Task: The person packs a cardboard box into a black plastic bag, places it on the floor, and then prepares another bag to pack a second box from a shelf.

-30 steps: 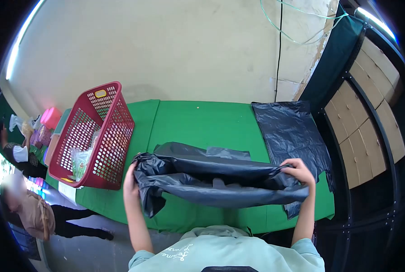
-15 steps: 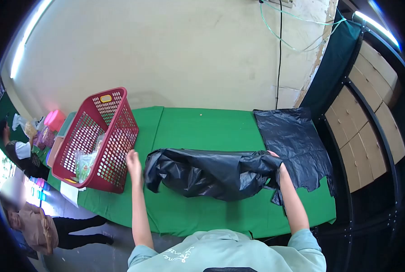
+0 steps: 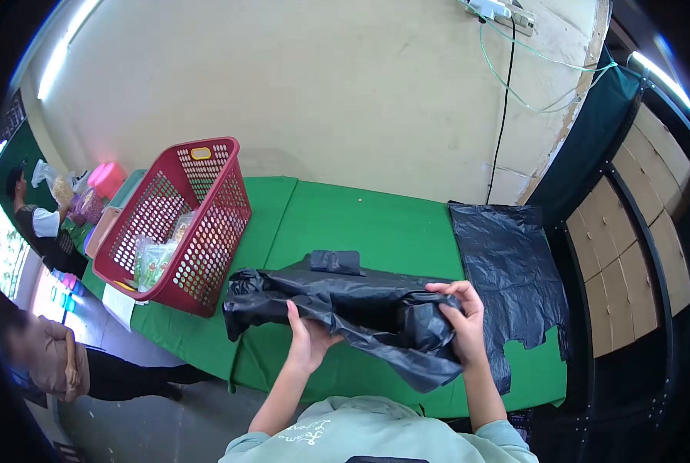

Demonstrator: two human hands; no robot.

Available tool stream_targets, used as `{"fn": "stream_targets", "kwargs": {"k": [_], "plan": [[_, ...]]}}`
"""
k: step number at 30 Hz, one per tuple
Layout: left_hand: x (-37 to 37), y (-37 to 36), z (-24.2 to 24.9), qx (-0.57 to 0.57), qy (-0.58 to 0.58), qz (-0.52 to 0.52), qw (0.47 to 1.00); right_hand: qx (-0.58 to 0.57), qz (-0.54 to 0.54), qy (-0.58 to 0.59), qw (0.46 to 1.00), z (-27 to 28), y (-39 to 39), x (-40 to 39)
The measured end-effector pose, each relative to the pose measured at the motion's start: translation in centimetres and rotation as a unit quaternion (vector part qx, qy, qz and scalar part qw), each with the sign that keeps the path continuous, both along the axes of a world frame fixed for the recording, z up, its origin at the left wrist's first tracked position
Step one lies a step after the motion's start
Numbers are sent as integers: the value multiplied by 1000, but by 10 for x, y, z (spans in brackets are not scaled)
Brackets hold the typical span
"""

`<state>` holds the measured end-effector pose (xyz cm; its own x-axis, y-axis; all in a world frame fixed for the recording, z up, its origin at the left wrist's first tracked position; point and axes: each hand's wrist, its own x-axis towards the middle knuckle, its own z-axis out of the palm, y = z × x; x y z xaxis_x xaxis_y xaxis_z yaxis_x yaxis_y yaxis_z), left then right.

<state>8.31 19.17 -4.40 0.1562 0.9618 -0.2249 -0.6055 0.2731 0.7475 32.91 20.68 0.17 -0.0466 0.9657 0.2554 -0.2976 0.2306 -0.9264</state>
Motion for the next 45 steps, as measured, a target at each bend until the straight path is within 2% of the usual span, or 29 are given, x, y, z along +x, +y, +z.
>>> {"fn": "stream_targets", "kwargs": {"k": [1, 4, 5, 8, 10, 12, 14, 15, 16, 17, 18, 19, 20, 22, 24, 26, 30, 31, 34, 35, 38, 39, 40, 42, 45], "plan": [[-3, 4, 4, -9, -141, 16, 990, 29, -3, -37, 999, 2, -5, -4], [3, 35, -3, -30, -41, 130, 990, 84, 35, -99, 991, 2, -18, -14], [1, 40, 7, -49, -87, 132, 986, 91, 29, -113, 989, 3, -22, -18], [-16, 61, 16, -14, -101, 154, 983, 57, -45, -53, 996, -22, -22, -23], [-24, 77, 31, 51, -119, 178, 976, -42, -61, -22, 997, -46, -22, -24], [-34, 87, 40, 84, -138, 170, 972, -142, 0, -2, 990, -87, -23, -26], [-31, 90, 61, 80, -124, 197, 969, -224, 90, -39, 970, -120, -29, -35], [-34, 97, 59, 69, -96, 170, 978, -219, 150, -122, 956, -129, -31, -37], [-34, 99, 56, 72, -36, 145, 986, -214, 208, -204, 932, -136, -33, -39], [-31, 99, 53, 103, 130, 141, 976, -206, 265, -284, 898, -141, -34, -39], [-24, 97, 55, 131, 293, 134, 938, -168, 191, -286, 924, -138, -31, -35], [-21, 94, 56, 155, 448, 124, 872, -129, 117, -285, 943, -132, -26, -27], [-22, 98, 46, 200, 432, 23, 879, -92, 42, -281, 954, -125, -20, -17], [-18, 106, 25, 236, 528, -124, 806, -83, -112, -175, 975, -88, -3, 9], [-3, 101, -4, 372, 567, -130, 723, -28, -282, -178, 942, -79, 10, 41], [9, 85, -28, 400, 655, -182, 615, -12, -377, -358, 854, -68, 7, 57], [18, 62, -113, 451, 683, -208, 535, 48, -271, -607, 746, -117, -4, 61], [18, 55, -121, 458, 683, -200, 533, 12, -201, -631, 749, -134, -10, 57], [10, 30, -126, 431, 686, -153, 566, 68, -95, -736, 667, -193, -11, 60], [6, 20, -112, 340, 690, -212, 603, 97, -97, -736, 662, -208, -7, 64], [-6, -24, -113, 353, 782, -58, 511, 134, -147, -704, 682, -211, 12, 69], [-9, -40, -117, 304, 777, -46, 550, 135, -161, -678, 704, -200, 17, 65], [-12, -57, -121, 254, 768, -35, 587, 147, -144, -680, 704, -197, 23, 64], [-26, -82, -127, 226, 774, -37, 590, 169, -113, -685, 700, -192, 31, 65], [-56, -102, -101, 124, 804, -53, 580, 180, -59, -674, 714, -191, 39, 58]]}}
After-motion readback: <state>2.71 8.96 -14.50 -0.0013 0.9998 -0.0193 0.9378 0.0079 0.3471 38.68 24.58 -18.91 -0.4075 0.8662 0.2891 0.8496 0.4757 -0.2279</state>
